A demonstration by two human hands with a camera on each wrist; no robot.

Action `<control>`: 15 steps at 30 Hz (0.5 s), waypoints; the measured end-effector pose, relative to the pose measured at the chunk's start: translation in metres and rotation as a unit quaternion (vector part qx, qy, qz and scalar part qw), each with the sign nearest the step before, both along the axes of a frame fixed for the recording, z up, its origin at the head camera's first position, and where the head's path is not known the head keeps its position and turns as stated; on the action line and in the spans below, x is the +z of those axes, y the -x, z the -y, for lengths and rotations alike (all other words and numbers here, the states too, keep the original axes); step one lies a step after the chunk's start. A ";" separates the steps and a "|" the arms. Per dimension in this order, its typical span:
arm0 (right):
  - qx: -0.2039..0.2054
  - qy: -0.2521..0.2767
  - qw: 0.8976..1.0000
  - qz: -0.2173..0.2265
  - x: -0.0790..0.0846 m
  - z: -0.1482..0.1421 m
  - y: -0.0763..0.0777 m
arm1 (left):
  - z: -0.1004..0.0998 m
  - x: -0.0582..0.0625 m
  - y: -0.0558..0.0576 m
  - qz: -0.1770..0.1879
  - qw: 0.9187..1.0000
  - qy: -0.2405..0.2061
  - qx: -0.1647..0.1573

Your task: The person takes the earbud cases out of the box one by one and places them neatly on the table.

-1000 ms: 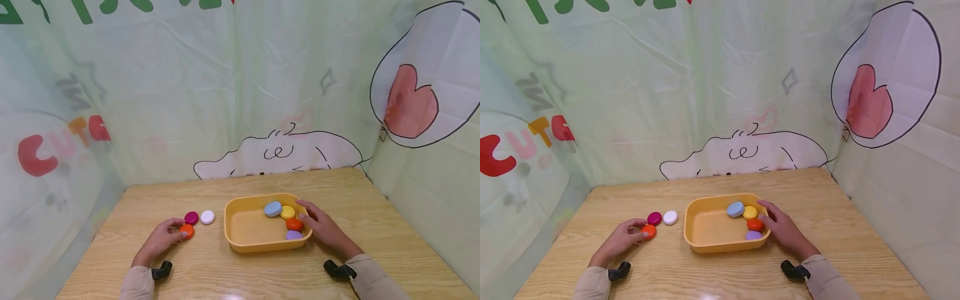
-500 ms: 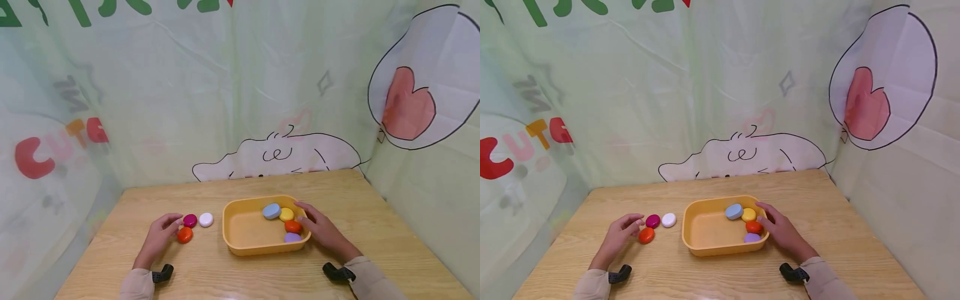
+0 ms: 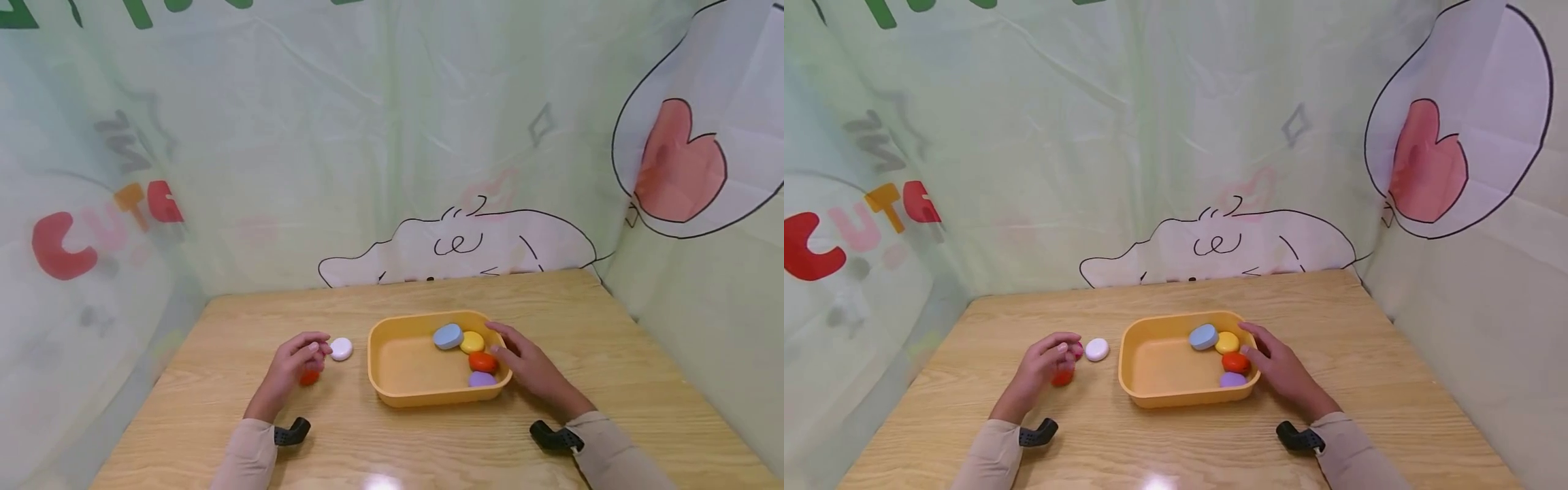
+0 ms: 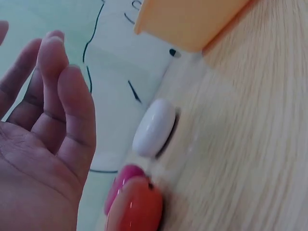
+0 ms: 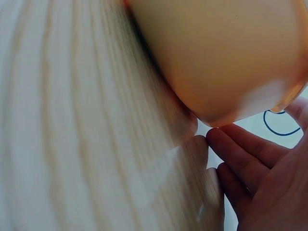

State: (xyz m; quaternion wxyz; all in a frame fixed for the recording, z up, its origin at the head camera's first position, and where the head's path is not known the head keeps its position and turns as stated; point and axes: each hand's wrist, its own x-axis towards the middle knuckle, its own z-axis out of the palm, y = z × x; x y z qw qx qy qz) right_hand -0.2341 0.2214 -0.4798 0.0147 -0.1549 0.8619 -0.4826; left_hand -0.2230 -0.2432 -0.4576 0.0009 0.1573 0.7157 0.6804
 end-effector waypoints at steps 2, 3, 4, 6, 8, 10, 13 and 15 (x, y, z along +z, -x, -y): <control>-0.001 0.002 1.000 0.002 -0.001 0.002 0.000 | -0.005 0.001 0.001 -0.004 0.999 -0.023 -0.036; -0.002 0.002 1.000 0.002 -0.001 0.003 0.000 | -0.008 0.002 0.001 -0.006 0.998 -0.030 -0.049; -0.003 0.001 1.000 0.001 -0.001 0.003 0.000 | -0.011 0.002 0.002 -0.012 0.998 -0.032 -0.058; -0.005 -0.003 1.000 -0.002 -0.001 0.003 0.001 | -0.018 0.004 0.005 -0.023 0.996 -0.043 -0.070; -0.006 -0.003 1.000 -0.003 0.000 0.003 0.002 | -0.026 0.006 0.007 -0.027 0.996 -0.050 -0.072; -0.005 -0.004 1.000 -0.002 0.000 0.003 0.002 | -0.034 0.008 0.009 -0.027 0.995 -0.052 -0.076; -0.006 -0.003 1.000 0.001 0.000 0.003 0.001 | -0.044 0.013 0.010 -0.018 0.995 -0.045 -0.092; -0.008 -0.005 1.000 0.002 -0.001 0.002 -0.001 | -0.051 0.017 0.010 -0.013 0.993 -0.040 -0.108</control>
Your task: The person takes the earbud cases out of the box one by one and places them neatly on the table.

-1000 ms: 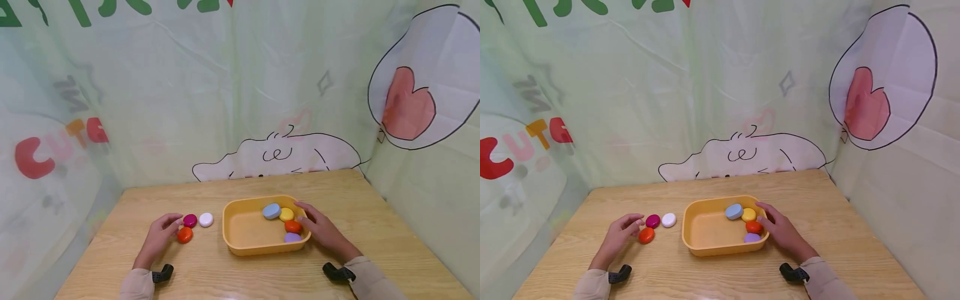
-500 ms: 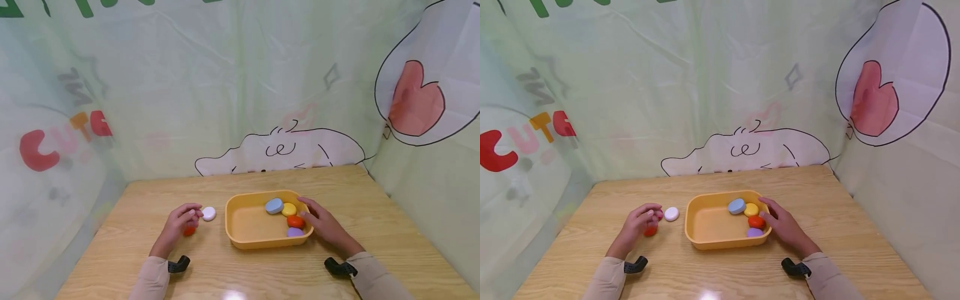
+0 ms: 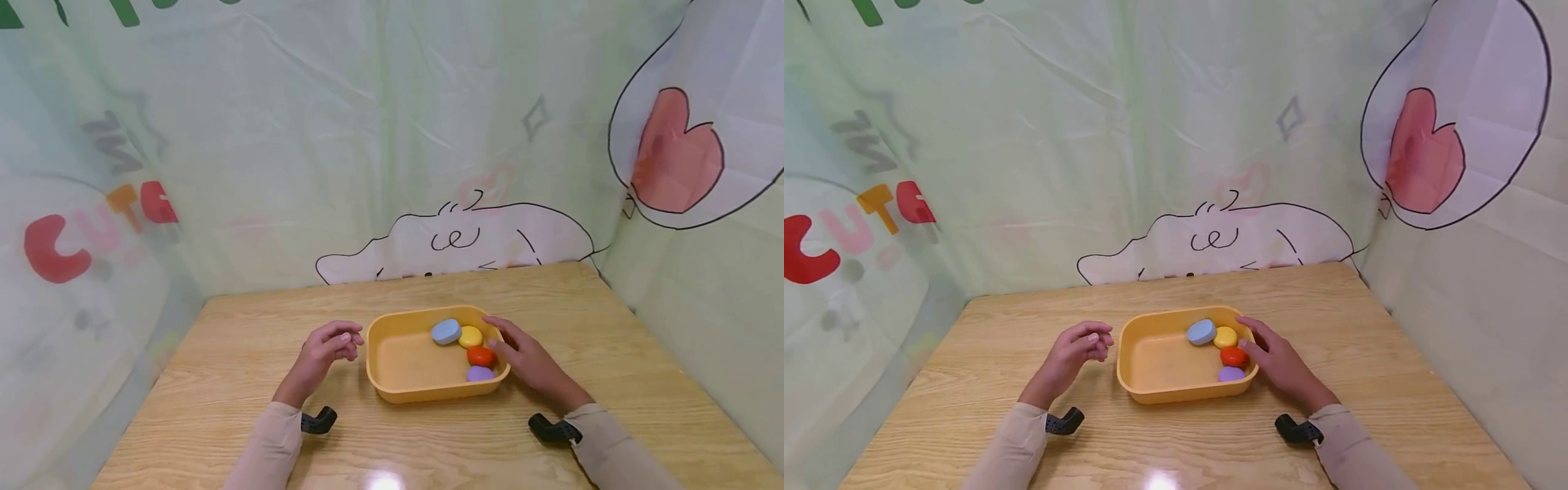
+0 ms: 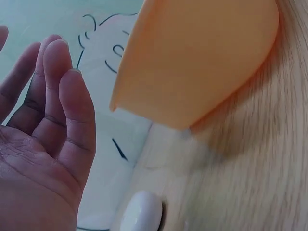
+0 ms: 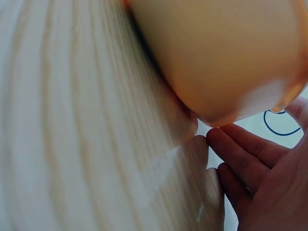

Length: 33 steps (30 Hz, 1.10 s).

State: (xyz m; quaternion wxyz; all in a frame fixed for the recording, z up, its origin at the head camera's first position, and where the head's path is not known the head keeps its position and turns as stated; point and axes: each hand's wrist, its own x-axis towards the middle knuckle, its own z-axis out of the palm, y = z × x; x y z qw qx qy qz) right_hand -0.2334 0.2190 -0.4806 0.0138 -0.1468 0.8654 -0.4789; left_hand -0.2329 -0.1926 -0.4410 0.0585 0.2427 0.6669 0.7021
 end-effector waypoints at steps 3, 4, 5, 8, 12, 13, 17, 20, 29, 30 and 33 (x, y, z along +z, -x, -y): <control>-0.002 -0.006 1.000 -0.002 0.000 0.000 0.001 | -0.010 0.006 0.002 0.004 1.000 0.007 -0.015; -0.004 -0.006 1.000 -0.003 0.000 0.000 0.000 | -0.014 0.007 0.003 0.005 1.000 0.013 -0.019; -0.005 -0.007 1.000 -0.004 -0.001 -0.001 0.000 | -0.018 0.009 0.005 0.005 1.000 0.021 -0.022; -0.002 0.000 1.000 -0.007 -0.002 -0.001 -0.001 | -0.029 0.015 0.012 0.006 0.998 0.050 -0.031; 0.007 0.009 1.000 -0.005 -0.003 0.000 -0.002 | -0.039 0.025 0.019 0.007 0.995 0.087 -0.049; 0.007 0.010 1.000 -0.002 -0.003 0.000 -0.002 | -0.041 0.028 0.021 0.011 0.994 0.093 -0.055; -0.004 -0.001 1.000 0.002 -0.002 0.001 -0.001 | -0.053 0.038 0.030 0.043 0.990 0.108 -0.076; -0.009 -0.012 1.000 0.000 0.002 0.001 0.002 | -0.062 0.043 0.038 0.062 0.988 0.120 -0.082; 0.005 0.004 1.000 -0.010 0.003 0.001 -0.001 | -0.082 0.047 0.050 0.092 0.982 0.124 -0.112; 0.005 0.005 1.000 -0.010 0.003 0.002 -0.002 | -0.085 0.048 0.051 0.093 0.981 0.128 -0.117; 0.001 0.003 1.000 -0.011 0.003 0.002 -0.002 | -0.093 0.049 0.054 0.086 0.978 0.139 -0.130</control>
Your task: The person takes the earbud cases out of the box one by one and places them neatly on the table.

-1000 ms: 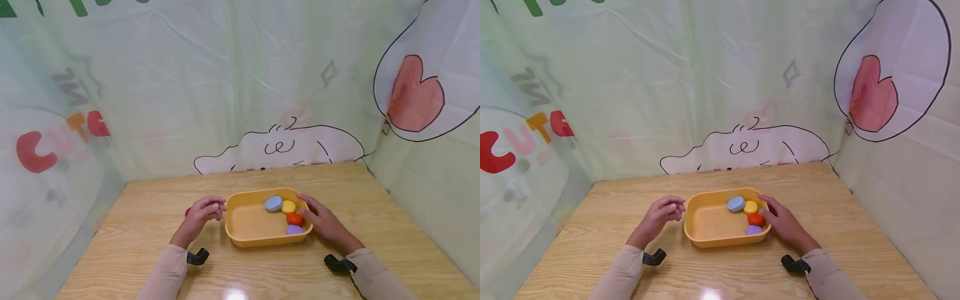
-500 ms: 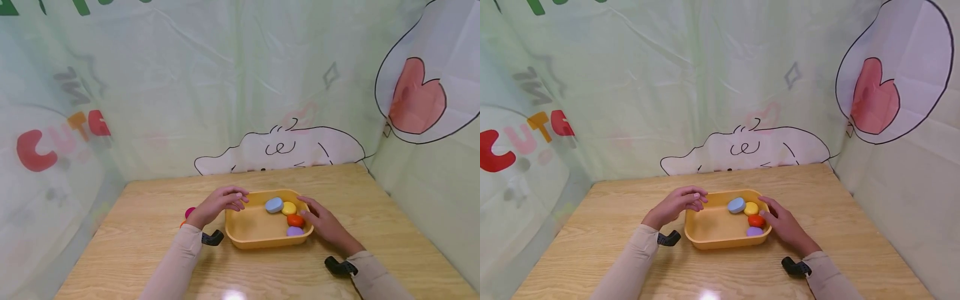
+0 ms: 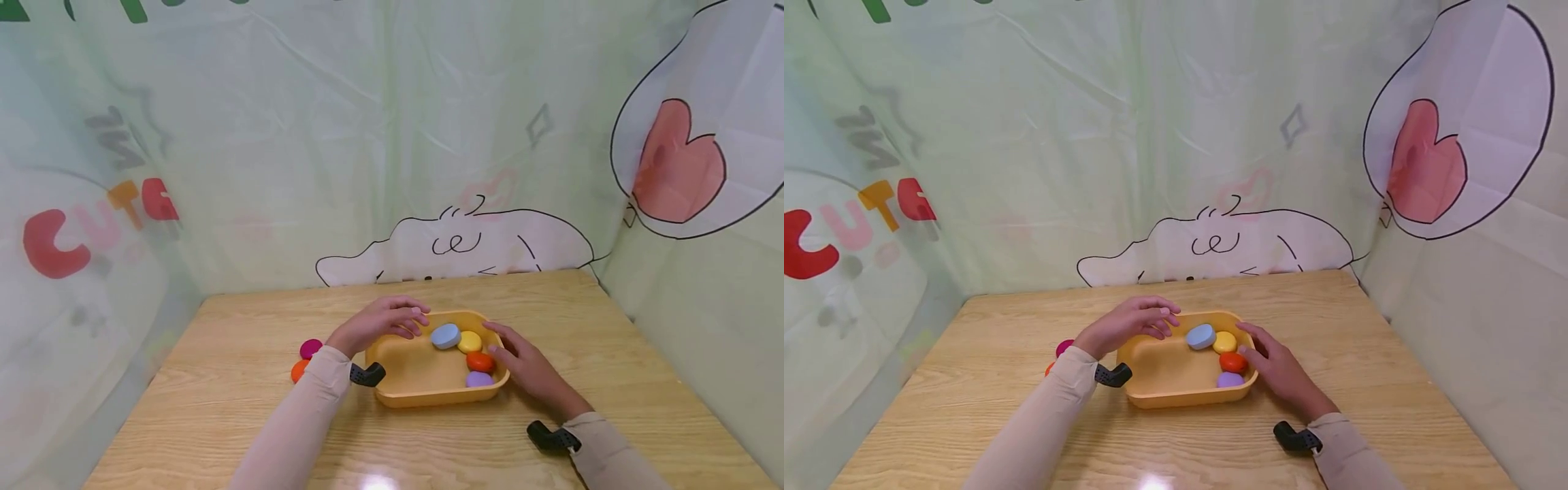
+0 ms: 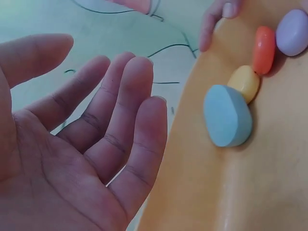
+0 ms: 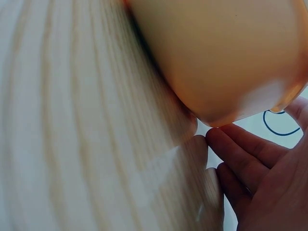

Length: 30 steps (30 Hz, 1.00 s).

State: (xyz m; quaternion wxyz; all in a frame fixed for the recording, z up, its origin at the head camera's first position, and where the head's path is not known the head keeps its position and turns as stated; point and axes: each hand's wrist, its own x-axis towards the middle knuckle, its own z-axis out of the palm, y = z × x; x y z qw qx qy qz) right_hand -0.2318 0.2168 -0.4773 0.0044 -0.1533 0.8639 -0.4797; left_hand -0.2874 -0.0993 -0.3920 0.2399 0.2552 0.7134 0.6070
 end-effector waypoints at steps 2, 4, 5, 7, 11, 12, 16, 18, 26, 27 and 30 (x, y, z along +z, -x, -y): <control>-0.001 0.000 1.000 -0.001 0.000 0.000 0.000 | -0.006 -0.001 0.003 -0.002 1.000 0.006 -0.015; -0.002 0.000 1.000 -0.001 0.000 0.000 0.001 | -0.012 -0.002 0.005 -0.004 0.999 0.014 -0.029; -0.002 -0.002 1.000 0.000 0.000 0.000 0.002 | -0.015 -0.003 0.005 -0.006 0.999 0.019 -0.034; -0.001 -0.004 1.000 0.003 0.000 0.000 0.002 | -0.021 -0.006 0.007 -0.009 0.999 0.027 -0.046; -0.003 -0.005 1.000 0.005 -0.001 -0.001 0.001 | -0.032 -0.011 0.010 -0.021 0.996 0.052 -0.063; -0.003 -0.005 1.000 0.005 -0.001 -0.001 0.001 | -0.034 -0.012 0.011 -0.025 0.996 0.059 -0.068; -0.003 0.006 1.000 0.005 -0.003 -0.001 -0.001 | -0.042 -0.017 0.014 -0.036 0.992 0.089 -0.086; -0.002 0.009 1.000 0.009 -0.003 0.000 -0.002 | -0.044 -0.019 0.016 -0.040 0.990 0.104 -0.091; -0.010 -0.006 1.000 0.007 0.001 0.001 -0.003 | -0.060 -0.027 0.019 -0.015 0.982 0.139 -0.131; -0.009 -0.004 1.000 0.007 0.001 0.001 -0.003 | -0.061 -0.028 0.018 -0.009 0.981 0.140 -0.136; -0.006 -0.004 1.000 0.009 0.001 -0.001 -0.001 | -0.066 -0.027 0.018 0.000 0.978 0.145 -0.151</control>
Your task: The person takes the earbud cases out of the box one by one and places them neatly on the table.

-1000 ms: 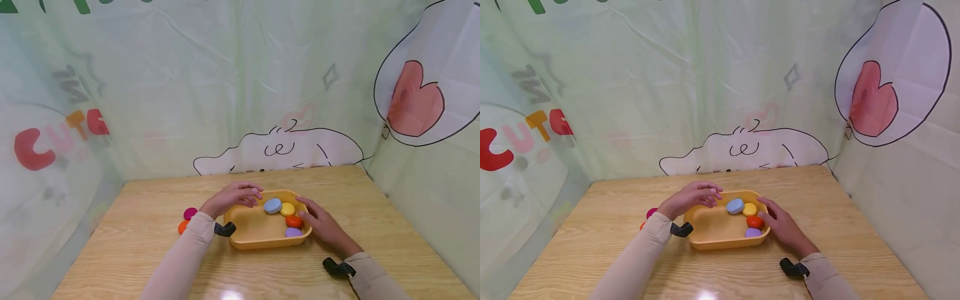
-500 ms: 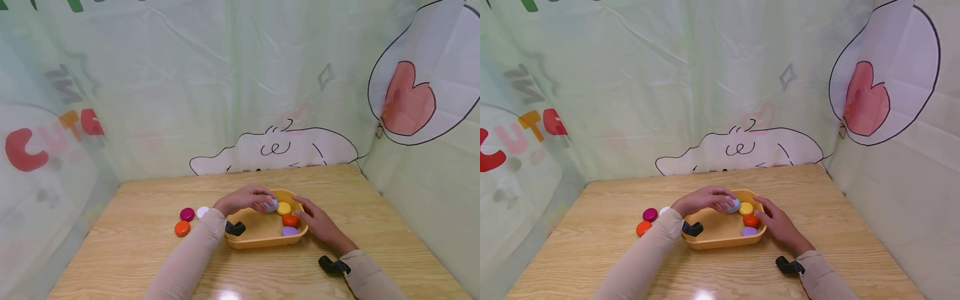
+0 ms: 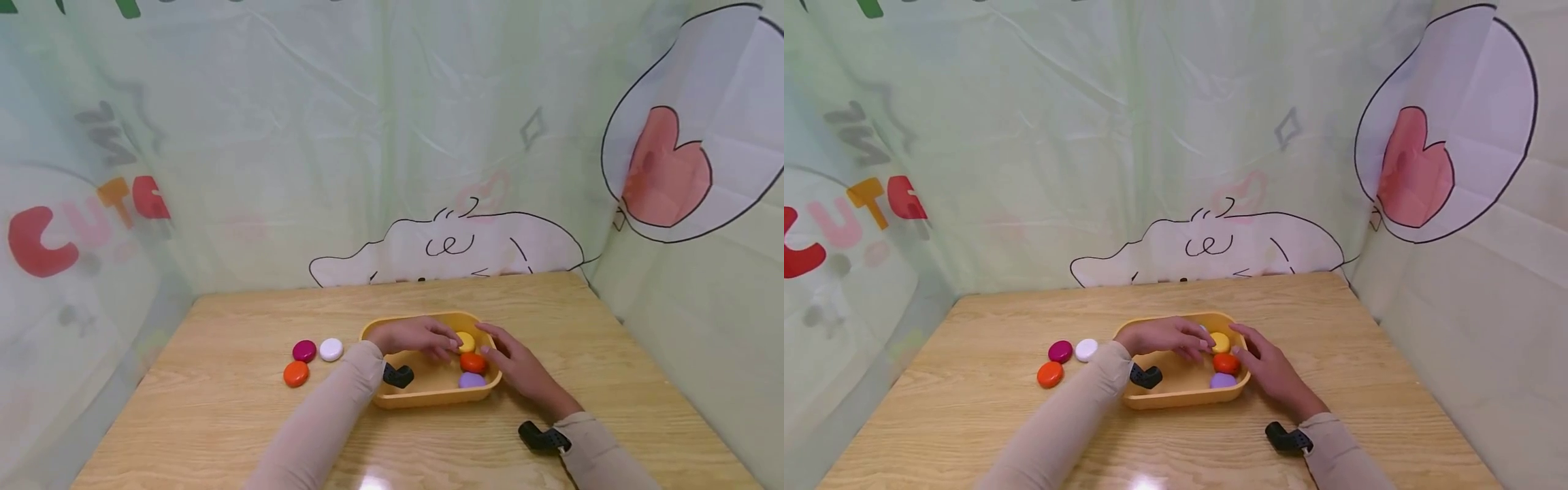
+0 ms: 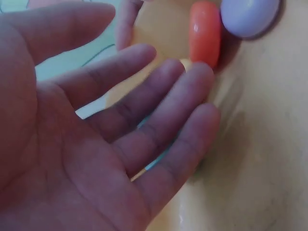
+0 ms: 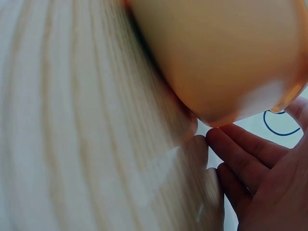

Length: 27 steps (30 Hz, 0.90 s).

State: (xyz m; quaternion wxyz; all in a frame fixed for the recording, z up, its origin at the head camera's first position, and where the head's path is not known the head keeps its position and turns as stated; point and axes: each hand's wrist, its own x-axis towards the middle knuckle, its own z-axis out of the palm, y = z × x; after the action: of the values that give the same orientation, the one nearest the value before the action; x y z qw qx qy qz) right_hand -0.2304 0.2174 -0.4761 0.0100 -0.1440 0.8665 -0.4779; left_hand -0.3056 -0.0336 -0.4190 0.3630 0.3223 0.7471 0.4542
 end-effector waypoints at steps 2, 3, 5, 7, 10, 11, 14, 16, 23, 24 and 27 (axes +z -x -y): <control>-0.001 -0.004 1.000 -0.001 -0.002 0.000 0.001 | -0.001 0.000 -0.002 0.003 1.000 0.000 -0.003; -0.002 -0.006 1.000 -0.001 -0.003 0.000 0.001 | -0.001 0.000 -0.002 0.005 1.000 -0.002 -0.002; -0.003 -0.008 1.000 -0.003 -0.005 0.000 0.002 | -0.003 0.000 -0.004 0.010 1.000 -0.006 -0.002; -0.006 -0.008 1.000 -0.003 -0.005 0.000 0.003 | -0.004 0.001 -0.004 0.013 1.000 -0.007 -0.003; -0.007 -0.009 1.000 -0.001 -0.004 0.000 0.003 | -0.008 0.001 -0.005 0.011 1.000 -0.004 -0.008; -0.006 -0.010 1.000 -0.001 -0.004 0.001 0.002 | -0.010 0.001 -0.005 0.008 1.000 -0.002 -0.010; -0.004 -0.009 1.000 -0.002 -0.002 0.002 0.001 | -0.015 0.001 -0.005 -0.006 1.000 0.008 -0.013; -0.001 -0.007 1.000 -0.005 -0.001 0.002 0.000 | -0.018 0.000 -0.005 -0.015 1.000 0.013 -0.014; 0.004 -0.002 1.000 -0.014 -0.002 0.000 0.001 | -0.024 -0.003 -0.008 -0.033 0.999 0.029 -0.029; 0.004 -0.001 1.000 -0.016 -0.003 0.000 0.002 | -0.025 -0.004 -0.008 -0.033 0.999 0.031 -0.028; 0.006 0.000 1.000 -0.020 -0.004 -0.001 0.003 | -0.027 -0.006 -0.008 -0.035 0.998 0.037 -0.033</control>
State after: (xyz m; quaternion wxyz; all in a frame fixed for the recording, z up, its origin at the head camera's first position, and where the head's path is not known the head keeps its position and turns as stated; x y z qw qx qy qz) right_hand -0.2334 0.2185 -0.4802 -0.0049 -0.1586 0.8655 -0.4751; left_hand -0.2980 -0.0068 -0.4255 0.3628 0.3486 0.7645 0.4030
